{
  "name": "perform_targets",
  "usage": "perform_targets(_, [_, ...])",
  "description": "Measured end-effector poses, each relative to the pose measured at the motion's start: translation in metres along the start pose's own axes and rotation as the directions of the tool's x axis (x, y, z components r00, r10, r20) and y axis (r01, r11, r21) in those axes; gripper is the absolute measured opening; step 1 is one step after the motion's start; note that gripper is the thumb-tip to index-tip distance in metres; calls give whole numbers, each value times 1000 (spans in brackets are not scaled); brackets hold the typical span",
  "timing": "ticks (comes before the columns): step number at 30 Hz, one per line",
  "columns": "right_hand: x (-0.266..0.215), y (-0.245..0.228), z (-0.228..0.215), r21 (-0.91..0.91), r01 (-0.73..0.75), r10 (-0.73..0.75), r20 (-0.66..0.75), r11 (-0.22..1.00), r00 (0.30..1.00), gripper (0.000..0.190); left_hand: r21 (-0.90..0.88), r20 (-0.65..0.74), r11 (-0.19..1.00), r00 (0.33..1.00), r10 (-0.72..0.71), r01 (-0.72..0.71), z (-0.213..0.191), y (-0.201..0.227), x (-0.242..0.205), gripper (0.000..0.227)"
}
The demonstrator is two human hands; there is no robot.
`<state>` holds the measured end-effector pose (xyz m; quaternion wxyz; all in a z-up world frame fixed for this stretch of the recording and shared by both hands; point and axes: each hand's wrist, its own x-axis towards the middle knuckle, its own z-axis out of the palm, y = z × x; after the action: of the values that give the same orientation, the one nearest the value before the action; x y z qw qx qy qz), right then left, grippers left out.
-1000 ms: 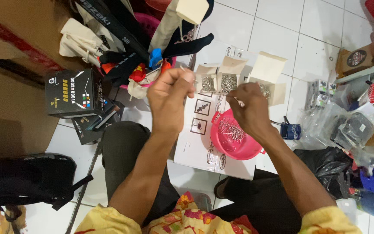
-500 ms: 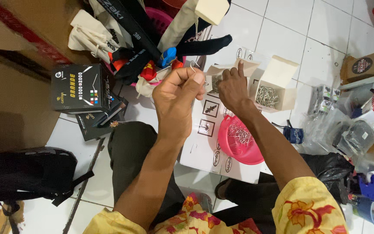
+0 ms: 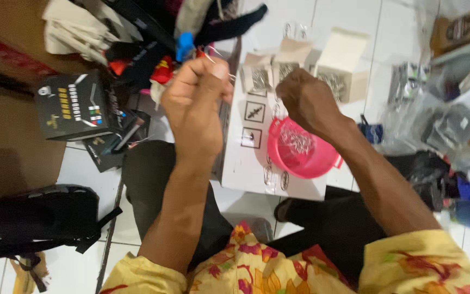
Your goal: The person sits on the floor and assembles keychains by attaching small metal rings to larger split rings using their hands. They pick rings from a pink bowl and place the assembled keychains into small cardboard boxes.
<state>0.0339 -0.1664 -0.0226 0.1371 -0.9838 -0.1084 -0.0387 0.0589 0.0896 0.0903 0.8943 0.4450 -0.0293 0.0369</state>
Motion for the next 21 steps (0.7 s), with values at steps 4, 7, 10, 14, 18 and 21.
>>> perform_targets(4, [-53,-48,-44,-80,-221,226,575,972,786,18,-1,29,997,996,-81,81,0,-1,-4,20])
perform_targets(7, [-93,-23,5,-100,278,-161,614,955,773,17,63,35,995,996,-84,82,3,-6,-6,18])
perform_targets(10, [-102,-16,31,-341,546,-276,592,766,757,15,92,46,992,995,-88,83,5,-15,-7,18])
perform_targets(14, [-89,-26,28,-397,628,-429,484,669,763,11,86,30,994,997,-70,67,8,-22,-7,13])
perform_targets(18, [-97,-13,81,-369,534,-454,285,761,844,13,126,82,992,997,9,-20,8,-24,-6,13])
perform_targets(21, [-94,-6,78,-275,495,-382,375,824,845,18,130,89,991,996,4,-16,7,-26,-4,13])
